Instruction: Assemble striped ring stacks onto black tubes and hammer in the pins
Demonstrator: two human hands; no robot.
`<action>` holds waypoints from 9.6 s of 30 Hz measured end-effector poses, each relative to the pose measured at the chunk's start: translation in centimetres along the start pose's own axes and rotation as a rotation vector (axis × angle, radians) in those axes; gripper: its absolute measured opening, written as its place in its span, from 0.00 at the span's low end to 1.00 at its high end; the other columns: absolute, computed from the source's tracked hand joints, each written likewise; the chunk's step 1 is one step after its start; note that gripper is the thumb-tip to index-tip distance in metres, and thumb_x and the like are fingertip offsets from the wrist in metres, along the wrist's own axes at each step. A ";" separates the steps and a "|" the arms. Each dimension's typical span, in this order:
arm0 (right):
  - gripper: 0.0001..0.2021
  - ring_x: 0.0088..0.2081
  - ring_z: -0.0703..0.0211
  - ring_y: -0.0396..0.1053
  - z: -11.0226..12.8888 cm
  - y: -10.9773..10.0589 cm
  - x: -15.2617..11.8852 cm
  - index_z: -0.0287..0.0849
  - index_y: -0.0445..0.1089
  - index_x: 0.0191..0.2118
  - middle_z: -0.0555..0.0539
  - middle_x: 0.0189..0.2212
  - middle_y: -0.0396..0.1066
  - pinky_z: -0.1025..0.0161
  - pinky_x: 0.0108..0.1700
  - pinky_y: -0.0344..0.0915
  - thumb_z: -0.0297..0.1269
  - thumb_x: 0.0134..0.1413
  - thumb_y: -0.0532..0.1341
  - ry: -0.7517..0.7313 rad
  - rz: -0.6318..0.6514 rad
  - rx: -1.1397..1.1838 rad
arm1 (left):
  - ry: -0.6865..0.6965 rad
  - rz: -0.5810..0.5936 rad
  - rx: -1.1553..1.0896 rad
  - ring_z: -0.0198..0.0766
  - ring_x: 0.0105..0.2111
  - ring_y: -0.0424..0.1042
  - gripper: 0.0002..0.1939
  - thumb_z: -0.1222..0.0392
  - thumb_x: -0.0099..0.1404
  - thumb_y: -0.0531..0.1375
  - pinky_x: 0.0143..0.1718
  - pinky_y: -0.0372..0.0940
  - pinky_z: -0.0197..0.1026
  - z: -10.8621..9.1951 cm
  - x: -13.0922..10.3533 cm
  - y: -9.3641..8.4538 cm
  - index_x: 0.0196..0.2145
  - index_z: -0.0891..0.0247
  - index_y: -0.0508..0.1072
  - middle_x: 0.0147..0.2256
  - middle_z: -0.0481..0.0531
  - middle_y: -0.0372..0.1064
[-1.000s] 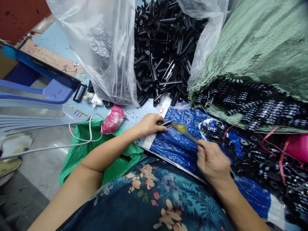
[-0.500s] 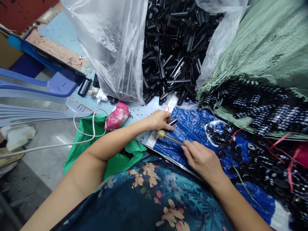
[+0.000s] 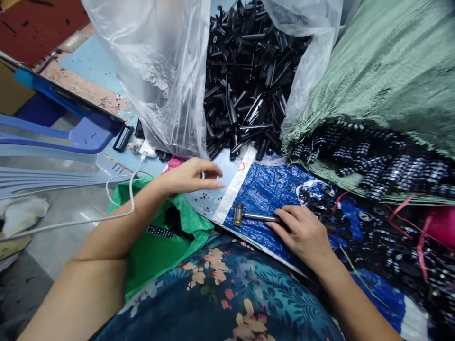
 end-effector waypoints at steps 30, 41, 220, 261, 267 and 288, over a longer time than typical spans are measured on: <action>0.16 0.30 0.59 0.66 -14.9 -13.7 -4.4 0.44 0.73 0.42 0.47 0.34 0.70 0.56 0.35 0.67 0.48 0.50 0.68 0.719 -0.871 0.244 | -0.238 -0.408 -1.283 0.32 0.20 0.71 0.10 0.58 0.63 0.65 0.22 0.66 0.33 -3.9 6.1 9.0 0.40 0.62 0.69 0.25 0.47 0.73; 0.28 0.29 0.57 0.69 -5.4 -0.1 -0.2 0.48 0.68 0.42 0.49 0.30 0.70 0.58 0.28 0.69 0.69 0.58 0.52 1.063 -0.436 1.642 | -0.600 0.002 -1.413 0.36 0.31 0.79 0.10 0.71 0.63 0.63 0.32 0.74 0.33 -5.4 2.4 17.9 0.41 0.66 0.70 0.34 0.56 0.77; 0.49 0.64 0.41 0.65 1.5 -5.1 0.3 0.41 0.47 0.73 0.34 0.65 0.61 0.44 0.62 0.70 0.46 0.52 0.72 -0.012 -0.441 0.158 | -0.048 -0.224 -0.913 0.30 0.26 0.58 0.24 0.38 0.68 0.57 0.28 0.57 0.36 -7.8 4.4 15.9 0.31 0.64 0.70 0.26 0.46 0.61; 0.13 0.29 0.59 0.71 3.4 -0.1 0.1 0.43 0.72 0.54 0.47 0.29 0.74 0.63 0.33 0.66 0.35 0.66 0.58 -0.107 -0.037 0.026 | -0.046 0.143 0.133 0.34 0.23 0.55 0.18 0.51 0.50 0.72 0.29 0.47 0.39 0.2 7.7 10.4 0.24 0.61 0.68 0.21 0.43 0.60; 0.14 0.33 0.60 0.72 2.4 -0.2 -1.5 0.43 0.73 0.54 0.46 0.34 0.76 0.63 0.39 0.69 0.34 0.64 0.61 -0.121 0.004 0.147 | 0.026 0.420 0.088 0.33 0.19 0.53 0.13 0.61 0.48 0.71 0.24 0.48 0.40 -0.2 2.7 6.4 0.20 0.60 0.69 0.18 0.43 0.59; 0.20 0.36 0.46 0.74 -14.8 -11.6 -2.0 0.37 0.70 0.51 0.36 0.38 0.76 0.51 0.41 0.69 0.47 0.65 0.54 0.795 -0.430 -0.378 | 0.259 -0.573 0.642 0.55 0.42 0.63 0.08 0.66 0.64 0.54 0.45 0.54 0.57 -3.6 15.8 0.2 0.29 0.58 0.69 0.29 0.59 0.67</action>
Point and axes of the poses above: each hand's wrist, its own x-axis towards the middle knuckle, its own y-axis out of the palm, z = x × y, the point moved 7 cm from there along x, towards the middle knuckle
